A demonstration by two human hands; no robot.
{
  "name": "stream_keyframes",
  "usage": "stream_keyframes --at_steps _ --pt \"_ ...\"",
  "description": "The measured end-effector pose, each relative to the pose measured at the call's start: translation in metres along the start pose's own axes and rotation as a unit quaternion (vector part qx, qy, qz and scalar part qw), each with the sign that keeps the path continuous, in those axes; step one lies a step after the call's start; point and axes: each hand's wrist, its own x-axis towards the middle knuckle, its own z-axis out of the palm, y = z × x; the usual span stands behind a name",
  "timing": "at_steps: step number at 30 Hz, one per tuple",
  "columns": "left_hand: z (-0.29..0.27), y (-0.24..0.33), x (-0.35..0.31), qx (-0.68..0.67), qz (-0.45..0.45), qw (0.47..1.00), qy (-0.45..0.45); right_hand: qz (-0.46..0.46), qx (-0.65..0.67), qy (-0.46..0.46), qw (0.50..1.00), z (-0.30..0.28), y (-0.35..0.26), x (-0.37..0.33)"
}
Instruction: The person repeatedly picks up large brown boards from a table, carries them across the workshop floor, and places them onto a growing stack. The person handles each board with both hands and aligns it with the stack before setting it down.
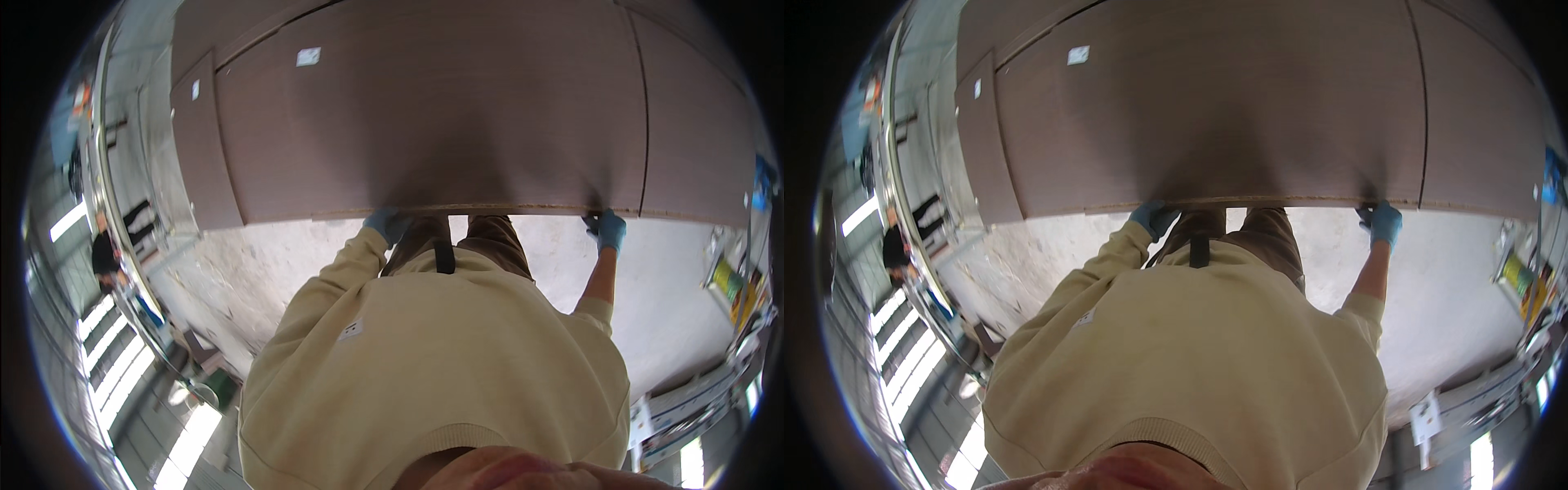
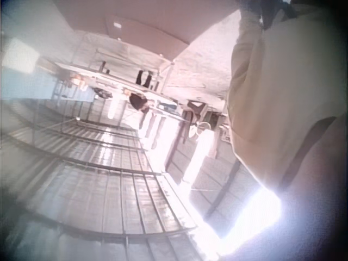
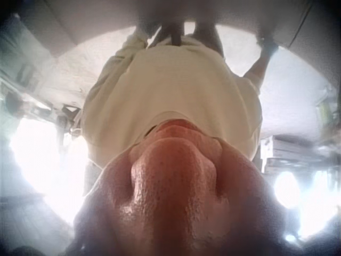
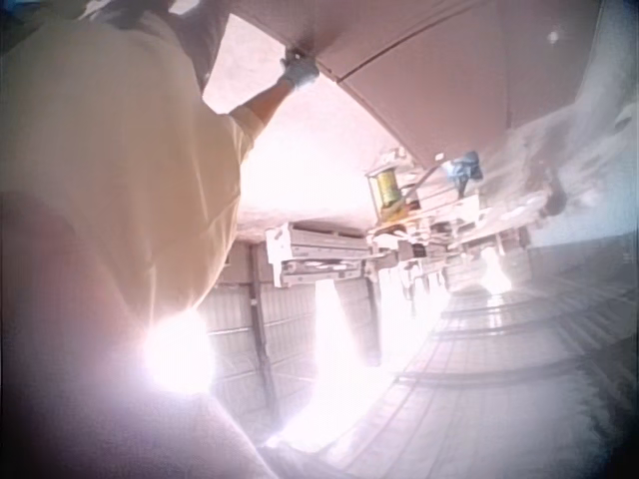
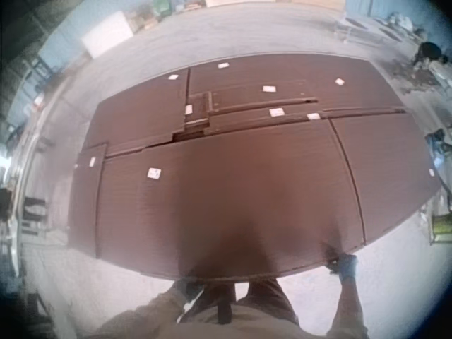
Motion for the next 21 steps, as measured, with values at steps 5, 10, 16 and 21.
stream_keyframes --at_steps 5,10,16,21 --pt "-0.017 -0.005 0.002 -0.154 -0.027 0.983 -0.091 -0.151 -0.253 0.085 0.952 -0.017 -0.021 -0.017" --pt "-0.087 0.006 0.046 -0.180 0.097 0.977 -0.050 -0.015 0.023 0.143 0.989 -0.143 -0.055 -0.060" --pt "-0.114 0.025 0.071 -0.137 0.224 0.963 0.066 -0.247 -0.253 0.149 0.924 -0.075 -0.102 -0.051" --pt "-0.088 0.031 0.035 0.197 0.238 0.932 0.190 -0.589 -0.375 0.109 0.708 0.119 -0.149 -0.092"
